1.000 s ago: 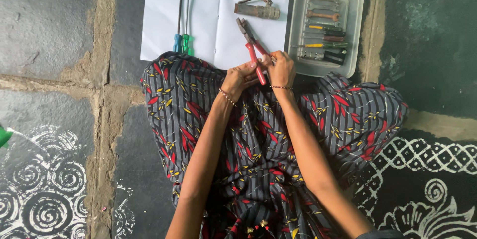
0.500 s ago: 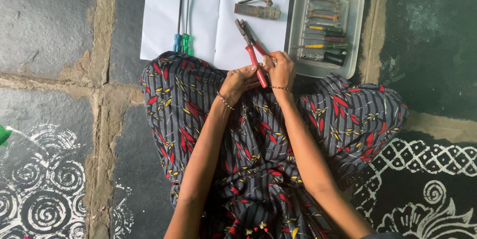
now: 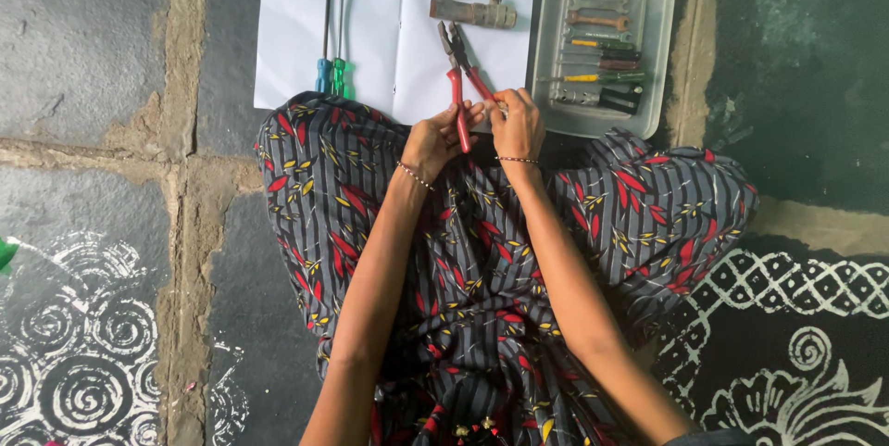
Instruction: The person sits on the floor and wipes several metal tools with a small cloth. They handle pliers, a metal latch, and a small black bracket, wiping each item and placing it into a plastic container or back on the paper.
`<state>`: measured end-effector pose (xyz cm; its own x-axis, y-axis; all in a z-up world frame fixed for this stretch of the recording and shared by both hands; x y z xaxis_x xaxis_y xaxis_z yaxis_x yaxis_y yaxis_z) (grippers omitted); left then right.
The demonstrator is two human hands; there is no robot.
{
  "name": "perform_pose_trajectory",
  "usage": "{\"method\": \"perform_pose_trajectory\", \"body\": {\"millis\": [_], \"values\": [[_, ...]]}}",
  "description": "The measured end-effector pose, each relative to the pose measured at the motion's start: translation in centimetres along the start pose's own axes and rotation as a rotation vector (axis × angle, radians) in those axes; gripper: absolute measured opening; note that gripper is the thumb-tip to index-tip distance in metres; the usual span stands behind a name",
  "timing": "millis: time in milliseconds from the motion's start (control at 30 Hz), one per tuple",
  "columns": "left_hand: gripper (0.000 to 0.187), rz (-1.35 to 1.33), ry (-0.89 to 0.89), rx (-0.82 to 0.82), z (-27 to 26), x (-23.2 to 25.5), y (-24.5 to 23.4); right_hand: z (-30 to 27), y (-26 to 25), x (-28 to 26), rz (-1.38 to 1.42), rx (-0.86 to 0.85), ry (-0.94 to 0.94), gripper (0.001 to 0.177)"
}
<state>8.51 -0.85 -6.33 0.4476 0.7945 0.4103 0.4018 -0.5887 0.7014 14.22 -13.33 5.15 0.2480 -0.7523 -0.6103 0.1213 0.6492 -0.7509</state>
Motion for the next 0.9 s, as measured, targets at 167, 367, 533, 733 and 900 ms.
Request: {"method": "perform_pose_trajectory", "body": {"millis": [167, 367, 533, 733, 900], "values": [[0.035, -0.063, 0.06, 0.054, -0.2, 0.6, -0.6, -0.4, 0.0, 0.0, 0.016, 0.094, -0.083, 0.016], [0.048, -0.503, 0.17, -0.112, -0.5, 2.1, -0.9, -0.8, 3.5, 4.0, 0.505, -0.087, 0.332, 0.024], [0.062, -0.612, 0.251, -0.111, -1.4, 2.8, -1.3, -1.3, 3.8, 4.6, 0.738, -0.053, 0.376, 0.02], [0.087, -0.64, 0.236, -0.134, -2.3, 3.6, -0.1, 1.4, 4.1, -1.1, 0.733, -0.038, 0.03, 0.03], [0.1, -0.627, 0.214, -0.075, -1.8, 3.1, -1.1, 3.5, 5.5, -7.0, 0.323, -0.059, -0.185, 0.029]]}}
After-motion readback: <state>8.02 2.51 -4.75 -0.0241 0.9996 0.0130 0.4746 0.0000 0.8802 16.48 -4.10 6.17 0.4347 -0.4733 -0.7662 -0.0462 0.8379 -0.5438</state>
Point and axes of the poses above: each hand's wrist, its own z-axis towards the middle knuckle, its own y-axis out of the palm, x = y × z, the point moved 9 cm from there along z, towards the middle knuckle, and after that the axes turned 4 degrees about x, right-handed, at the moved point
